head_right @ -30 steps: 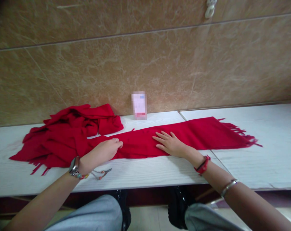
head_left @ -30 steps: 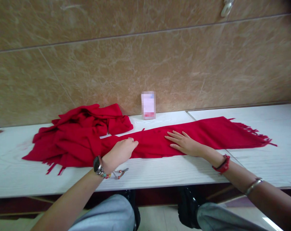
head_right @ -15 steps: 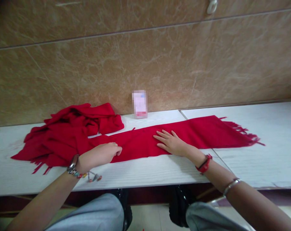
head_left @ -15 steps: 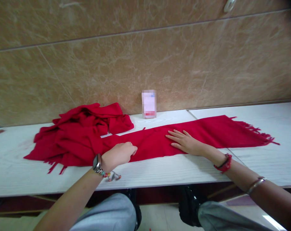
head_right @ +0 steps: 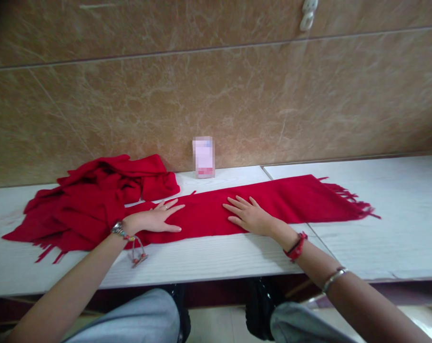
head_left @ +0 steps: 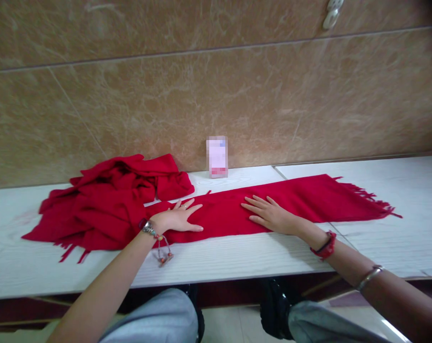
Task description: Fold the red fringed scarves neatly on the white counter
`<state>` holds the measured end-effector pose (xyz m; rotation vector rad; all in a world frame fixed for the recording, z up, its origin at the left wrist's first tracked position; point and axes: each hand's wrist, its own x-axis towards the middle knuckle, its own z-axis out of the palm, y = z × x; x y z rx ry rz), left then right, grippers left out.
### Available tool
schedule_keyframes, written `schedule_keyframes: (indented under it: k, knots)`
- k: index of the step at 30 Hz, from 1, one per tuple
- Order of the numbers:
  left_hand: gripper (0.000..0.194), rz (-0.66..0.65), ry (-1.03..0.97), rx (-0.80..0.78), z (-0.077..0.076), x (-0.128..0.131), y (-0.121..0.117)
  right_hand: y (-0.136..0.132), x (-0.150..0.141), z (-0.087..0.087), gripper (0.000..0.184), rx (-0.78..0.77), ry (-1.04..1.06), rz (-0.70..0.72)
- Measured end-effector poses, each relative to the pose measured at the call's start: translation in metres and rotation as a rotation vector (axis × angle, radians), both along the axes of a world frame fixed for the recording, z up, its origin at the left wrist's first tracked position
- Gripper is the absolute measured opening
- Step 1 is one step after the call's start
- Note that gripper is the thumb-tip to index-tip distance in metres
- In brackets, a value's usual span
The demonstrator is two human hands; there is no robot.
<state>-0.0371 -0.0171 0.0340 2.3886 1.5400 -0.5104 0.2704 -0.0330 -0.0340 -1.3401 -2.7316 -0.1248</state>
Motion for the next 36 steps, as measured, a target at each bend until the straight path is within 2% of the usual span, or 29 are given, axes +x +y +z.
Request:
schedule_keyframes:
  k: [2,5,8,10,12,15,17,20,23,26,31,36]
  knots:
    - [0.077,-0.020,0.008,0.043,0.004,-0.005,0.003,0.000,0.000,-0.001,0.048,0.009,0.010,0.008]
    - [0.038,-0.145,-0.068,0.213,0.005,0.001,0.011,0.002,0.002,-0.004,0.048,0.031,0.040,0.022]
    - [0.028,-0.144,-0.163,0.408,-0.002,0.010,0.021,0.003,0.003,-0.008,0.047,0.045,0.050,0.026]
    - [0.016,-0.080,-0.183,0.411,-0.007,0.014,0.027,0.004,0.003,-0.009,0.047,0.052,0.046,0.028]
    - [0.009,-0.051,-0.198,0.337,-0.010,0.015,0.031,0.004,0.004,-0.009,0.047,0.056,0.041,0.032]
    - [0.011,-0.012,-0.200,0.315,-0.007,0.016,0.033,0.005,0.003,-0.009,0.047,0.054,0.035,0.029]
    - [0.016,0.006,-0.172,0.352,-0.003,0.016,0.033,0.005,0.003,-0.009,0.047,0.047,0.035,0.025]
    - [0.010,-0.012,-0.151,0.410,-0.003,0.018,0.034,0.005,0.003,-0.009,0.047,0.046,0.053,0.032]
    - [0.014,-0.021,-0.148,0.362,-0.007,0.020,0.039,0.004,0.003,-0.008,0.047,0.037,0.062,0.024]
    - [0.007,0.011,-0.176,0.307,-0.005,0.019,0.043,0.004,0.002,-0.008,0.047,0.032,0.062,0.013]
    - [0.014,0.048,-0.200,0.429,0.008,0.011,0.045,0.004,0.003,-0.009,0.046,0.052,0.074,0.034]
    - [0.007,-0.030,-0.291,0.331,-0.007,0.017,0.047,0.004,0.003,-0.008,0.046,0.045,0.065,0.030]
